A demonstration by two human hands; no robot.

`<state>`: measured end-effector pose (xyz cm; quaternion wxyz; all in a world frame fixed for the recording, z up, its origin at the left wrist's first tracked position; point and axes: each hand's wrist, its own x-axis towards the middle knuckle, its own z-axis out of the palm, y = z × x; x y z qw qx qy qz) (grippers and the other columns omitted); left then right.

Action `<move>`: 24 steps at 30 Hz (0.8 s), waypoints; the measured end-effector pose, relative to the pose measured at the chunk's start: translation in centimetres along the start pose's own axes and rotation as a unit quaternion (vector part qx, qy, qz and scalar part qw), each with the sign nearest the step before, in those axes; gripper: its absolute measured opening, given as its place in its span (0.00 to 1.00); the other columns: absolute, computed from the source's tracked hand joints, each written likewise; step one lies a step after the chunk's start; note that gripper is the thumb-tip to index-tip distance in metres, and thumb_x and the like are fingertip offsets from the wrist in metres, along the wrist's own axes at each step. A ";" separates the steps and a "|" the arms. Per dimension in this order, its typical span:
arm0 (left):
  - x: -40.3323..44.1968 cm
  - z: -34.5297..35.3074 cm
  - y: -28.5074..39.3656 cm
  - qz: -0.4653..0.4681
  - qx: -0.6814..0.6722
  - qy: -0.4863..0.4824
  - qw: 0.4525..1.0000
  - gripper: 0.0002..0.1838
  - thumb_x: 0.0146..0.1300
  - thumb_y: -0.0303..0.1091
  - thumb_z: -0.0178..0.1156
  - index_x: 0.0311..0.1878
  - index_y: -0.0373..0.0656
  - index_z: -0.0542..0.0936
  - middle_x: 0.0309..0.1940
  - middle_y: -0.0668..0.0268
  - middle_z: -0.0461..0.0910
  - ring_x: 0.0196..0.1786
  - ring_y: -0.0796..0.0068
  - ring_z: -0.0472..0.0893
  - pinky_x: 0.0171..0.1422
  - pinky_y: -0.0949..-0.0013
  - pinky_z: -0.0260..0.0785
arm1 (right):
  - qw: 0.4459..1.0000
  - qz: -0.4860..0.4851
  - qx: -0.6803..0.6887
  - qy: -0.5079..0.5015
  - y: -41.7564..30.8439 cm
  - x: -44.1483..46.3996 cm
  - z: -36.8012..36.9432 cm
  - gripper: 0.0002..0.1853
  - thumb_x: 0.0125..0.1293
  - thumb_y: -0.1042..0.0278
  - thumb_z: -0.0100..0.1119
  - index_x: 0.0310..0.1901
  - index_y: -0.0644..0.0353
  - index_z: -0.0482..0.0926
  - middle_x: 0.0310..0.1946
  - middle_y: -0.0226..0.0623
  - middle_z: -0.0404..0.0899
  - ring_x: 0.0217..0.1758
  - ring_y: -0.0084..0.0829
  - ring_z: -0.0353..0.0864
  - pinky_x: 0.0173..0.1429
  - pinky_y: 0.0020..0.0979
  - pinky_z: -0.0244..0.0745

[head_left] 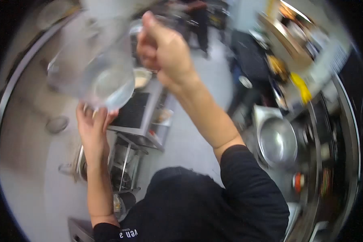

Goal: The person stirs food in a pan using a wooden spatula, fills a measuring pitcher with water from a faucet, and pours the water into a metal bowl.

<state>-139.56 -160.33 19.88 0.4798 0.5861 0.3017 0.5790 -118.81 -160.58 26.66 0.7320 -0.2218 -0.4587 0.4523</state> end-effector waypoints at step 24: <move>-10.4 17.3 -27.4 -0.148 0.115 -0.542 0.819 0.25 0.57 0.39 0.64 0.55 0.40 0.71 0.41 0.62 0.74 0.37 0.76 0.75 0.39 0.72 0.69 | 0.509 0.138 -0.540 0.656 -18.4 -44.4 -27.3 0.23 0.59 0.47 0.60 0.25 0.65 0.80 0.15 0.26 0.71 0.18 0.17 0.65 0.23 0.21 0.57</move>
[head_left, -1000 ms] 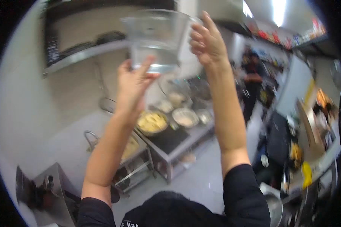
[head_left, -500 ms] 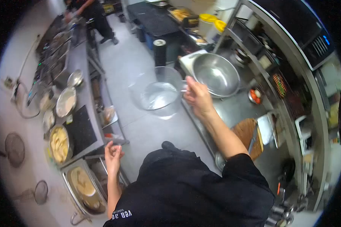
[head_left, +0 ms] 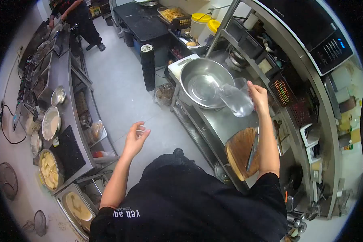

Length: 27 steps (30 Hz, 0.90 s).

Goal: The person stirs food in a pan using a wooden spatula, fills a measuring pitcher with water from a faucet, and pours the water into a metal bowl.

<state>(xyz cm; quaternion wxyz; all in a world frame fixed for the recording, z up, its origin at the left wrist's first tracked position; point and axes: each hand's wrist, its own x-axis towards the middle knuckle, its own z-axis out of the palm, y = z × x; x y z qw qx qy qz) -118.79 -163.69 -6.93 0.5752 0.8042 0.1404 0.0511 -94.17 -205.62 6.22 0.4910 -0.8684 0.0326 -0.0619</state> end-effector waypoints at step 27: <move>25.5 20.1 2.1 -0.348 -0.318 -0.274 0.839 0.33 0.62 0.49 0.53 0.65 0.40 0.58 0.56 0.52 0.70 0.54 0.51 0.76 0.54 0.46 0.72 | 0.785 -0.285 -0.505 -0.219 -6.6 6.9 6.1 0.17 0.55 0.52 0.61 0.23 0.59 0.80 0.18 0.45 0.76 0.24 0.45 0.78 0.32 0.42 0.73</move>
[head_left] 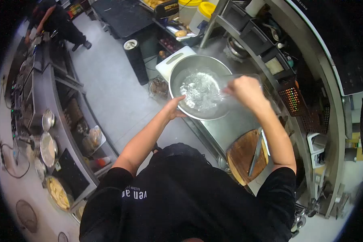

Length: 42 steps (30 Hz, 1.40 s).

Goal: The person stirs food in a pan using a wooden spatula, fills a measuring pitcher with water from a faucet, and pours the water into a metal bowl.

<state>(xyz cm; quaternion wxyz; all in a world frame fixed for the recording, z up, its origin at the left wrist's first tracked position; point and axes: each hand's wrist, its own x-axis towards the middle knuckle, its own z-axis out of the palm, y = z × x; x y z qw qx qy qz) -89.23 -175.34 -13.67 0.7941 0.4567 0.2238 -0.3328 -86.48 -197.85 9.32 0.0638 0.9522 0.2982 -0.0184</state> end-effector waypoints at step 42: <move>-15.4 -1.6 10.2 0.155 0.034 0.131 0.979 0.26 0.45 0.16 0.43 0.53 0.23 0.60 0.45 0.43 0.70 0.37 0.44 0.79 0.38 0.44 0.80 | 0.652 0.380 0.621 0.212 -3.4 -6.2 14.4 0.19 0.60 0.57 0.62 0.16 0.57 0.73 0.12 0.23 0.67 0.15 0.14 0.61 0.20 0.19 0.52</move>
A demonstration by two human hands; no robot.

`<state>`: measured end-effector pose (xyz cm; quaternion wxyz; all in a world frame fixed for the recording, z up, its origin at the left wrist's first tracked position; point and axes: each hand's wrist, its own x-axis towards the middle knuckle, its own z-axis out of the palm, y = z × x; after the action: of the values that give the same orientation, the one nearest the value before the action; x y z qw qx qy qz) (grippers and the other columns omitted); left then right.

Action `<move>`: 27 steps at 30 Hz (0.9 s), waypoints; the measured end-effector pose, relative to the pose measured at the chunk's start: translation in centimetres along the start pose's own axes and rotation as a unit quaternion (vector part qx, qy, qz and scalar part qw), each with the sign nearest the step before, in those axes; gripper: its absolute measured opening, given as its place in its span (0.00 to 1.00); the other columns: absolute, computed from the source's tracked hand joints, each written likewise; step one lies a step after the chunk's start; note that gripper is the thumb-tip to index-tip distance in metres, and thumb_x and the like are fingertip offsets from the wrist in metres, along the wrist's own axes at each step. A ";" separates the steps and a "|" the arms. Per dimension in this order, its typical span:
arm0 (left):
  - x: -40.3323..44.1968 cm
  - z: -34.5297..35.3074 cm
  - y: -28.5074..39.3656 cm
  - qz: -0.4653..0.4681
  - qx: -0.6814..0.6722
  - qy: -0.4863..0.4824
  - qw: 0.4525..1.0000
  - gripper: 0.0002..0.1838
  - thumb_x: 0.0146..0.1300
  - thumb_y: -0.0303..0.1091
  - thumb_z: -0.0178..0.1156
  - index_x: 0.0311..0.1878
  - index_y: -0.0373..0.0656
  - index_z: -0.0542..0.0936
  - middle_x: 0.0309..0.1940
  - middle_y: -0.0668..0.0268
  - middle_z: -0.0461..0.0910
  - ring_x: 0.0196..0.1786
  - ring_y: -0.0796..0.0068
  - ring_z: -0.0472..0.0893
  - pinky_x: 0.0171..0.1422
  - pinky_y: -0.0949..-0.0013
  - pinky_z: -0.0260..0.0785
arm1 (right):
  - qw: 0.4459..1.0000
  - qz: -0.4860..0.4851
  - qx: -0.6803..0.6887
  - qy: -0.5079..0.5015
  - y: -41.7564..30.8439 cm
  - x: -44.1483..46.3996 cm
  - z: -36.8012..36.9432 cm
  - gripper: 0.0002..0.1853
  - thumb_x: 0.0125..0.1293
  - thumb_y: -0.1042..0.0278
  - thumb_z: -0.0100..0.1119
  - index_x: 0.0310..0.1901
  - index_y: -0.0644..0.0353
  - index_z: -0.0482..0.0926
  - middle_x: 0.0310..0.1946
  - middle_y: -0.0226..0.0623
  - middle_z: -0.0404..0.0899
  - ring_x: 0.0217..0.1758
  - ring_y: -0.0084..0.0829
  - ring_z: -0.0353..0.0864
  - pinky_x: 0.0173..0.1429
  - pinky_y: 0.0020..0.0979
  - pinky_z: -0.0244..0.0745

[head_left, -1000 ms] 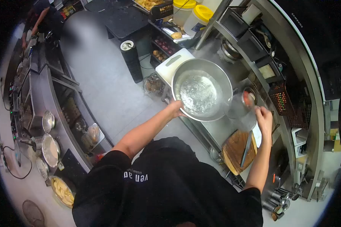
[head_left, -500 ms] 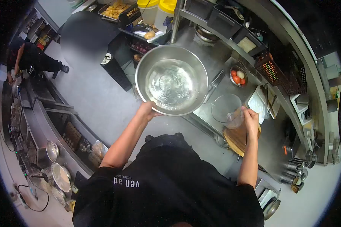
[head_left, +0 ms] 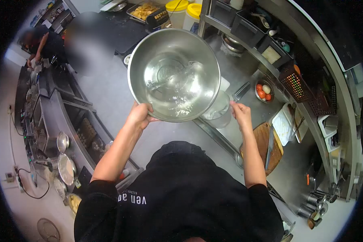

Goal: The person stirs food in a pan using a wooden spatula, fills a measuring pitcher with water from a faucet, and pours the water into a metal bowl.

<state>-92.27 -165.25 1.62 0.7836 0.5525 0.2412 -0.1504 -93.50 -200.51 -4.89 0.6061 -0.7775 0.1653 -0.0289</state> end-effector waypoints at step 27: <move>-2.3 3.4 0.9 0.049 0.007 0.076 0.996 0.21 0.45 0.16 0.44 0.47 0.26 0.63 0.38 0.49 0.71 0.31 0.52 0.79 0.32 0.49 0.81 | 0.996 0.037 0.065 -0.040 1.1 1.7 1.2 0.21 0.58 0.53 0.63 0.18 0.62 0.75 0.13 0.26 0.69 0.16 0.17 0.65 0.21 0.21 0.58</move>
<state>-93.05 -168.18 4.51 0.7659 0.5786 0.2712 -0.0709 -91.83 -200.08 -6.49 0.6622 -0.7304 0.1672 0.0134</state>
